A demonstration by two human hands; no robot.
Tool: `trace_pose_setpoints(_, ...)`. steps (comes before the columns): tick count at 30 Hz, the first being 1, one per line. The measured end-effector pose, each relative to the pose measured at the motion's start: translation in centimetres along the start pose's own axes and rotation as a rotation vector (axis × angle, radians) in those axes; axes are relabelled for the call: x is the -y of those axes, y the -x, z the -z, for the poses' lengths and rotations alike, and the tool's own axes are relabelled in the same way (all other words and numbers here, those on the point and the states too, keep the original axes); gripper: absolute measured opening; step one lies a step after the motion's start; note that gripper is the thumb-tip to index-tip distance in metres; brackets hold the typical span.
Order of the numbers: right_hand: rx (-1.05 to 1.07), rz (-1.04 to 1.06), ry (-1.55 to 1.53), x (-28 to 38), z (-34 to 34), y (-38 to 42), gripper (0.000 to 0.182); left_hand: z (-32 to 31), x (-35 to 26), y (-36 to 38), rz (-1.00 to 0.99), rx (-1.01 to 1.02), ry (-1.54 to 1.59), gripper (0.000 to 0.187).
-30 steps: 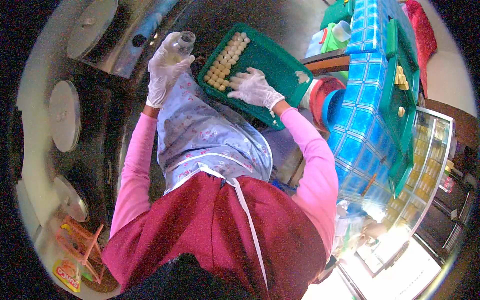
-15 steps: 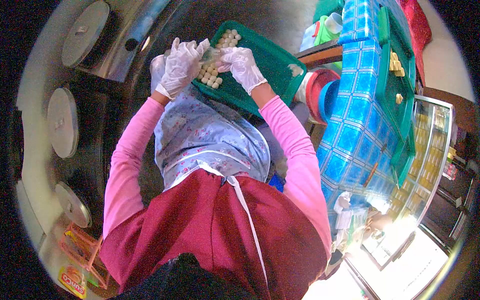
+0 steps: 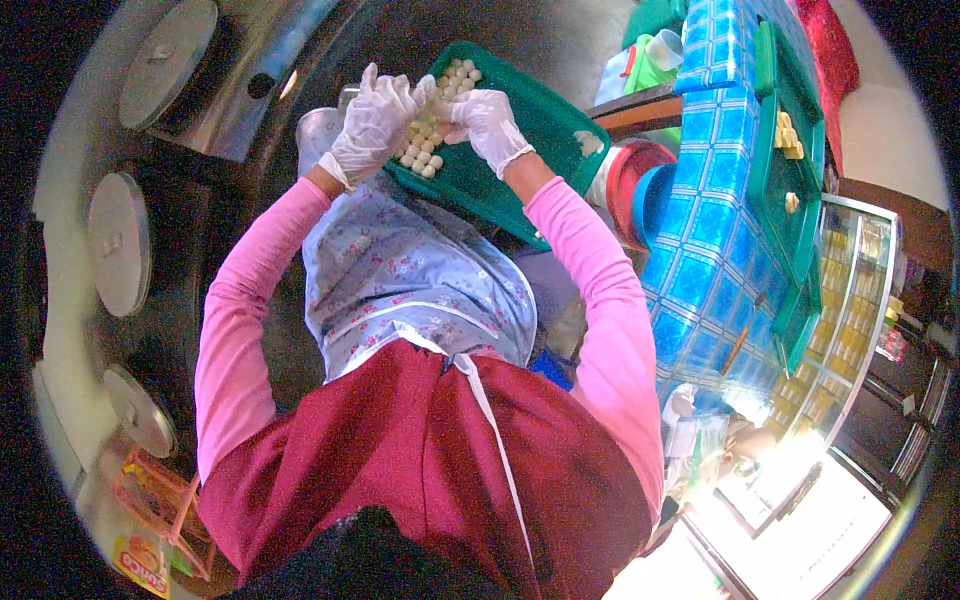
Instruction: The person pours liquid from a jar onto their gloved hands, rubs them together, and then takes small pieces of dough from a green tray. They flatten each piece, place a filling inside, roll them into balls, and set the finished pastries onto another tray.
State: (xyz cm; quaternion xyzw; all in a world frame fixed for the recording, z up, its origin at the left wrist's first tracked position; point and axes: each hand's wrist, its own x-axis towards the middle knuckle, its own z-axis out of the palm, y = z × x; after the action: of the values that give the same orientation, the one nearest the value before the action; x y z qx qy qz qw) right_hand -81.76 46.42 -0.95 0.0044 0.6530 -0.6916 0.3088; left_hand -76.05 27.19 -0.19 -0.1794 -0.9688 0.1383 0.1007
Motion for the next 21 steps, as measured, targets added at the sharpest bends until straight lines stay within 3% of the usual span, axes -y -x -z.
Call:
trace_pose_setpoints(4,0.018,0.078,0.111,-1.4,1.5,-1.0,0.014,-0.2,-0.1,-0.1,0.029,-0.048,0.084,0.057)
trace_pose_setpoints(6,-0.015,0.03,-0.091,-1.1,1.6,-0.9,0.016,-1.4,-0.3,0.0,0.089,-0.093,0.207,0.06)
trace_pose_setpoints(9,0.008,0.009,-0.253,0.0,1.5,-0.5,0.018,-1.8,-0.5,0.8,0.204,-0.407,0.65,0.062)
trace_pose_setpoints(10,0.03,0.008,-0.283,0.2,1.5,-0.3,0.02,-1.8,-0.5,0.8,0.286,-0.412,0.758,0.063)
trace_pose_setpoints(14,0.038,0.752,1.409,-5.5,0.0,-0.9,0.027,-0.6,0.1,1.5,0.584,-0.427,1.109,0.063)
trace_pose_setpoints(16,0.268,1.083,1.323,-5.9,-1.3,0.0,0.038,5.5,1.7,2.8,0.719,-0.383,1.246,0.064)
trace_pose_setpoints(19,0.36,1.021,1.63,-8.1,-0.1,-0.4,0.049,0.5,3.2,5.2,0.733,-0.607,1.365,0.069)
trace_pose_setpoints(21,0.375,0.999,1.72,-7.9,-0.3,-0.4,0.052,2.4,4.4,7.6,0.79,-0.715,1.418,0.07)
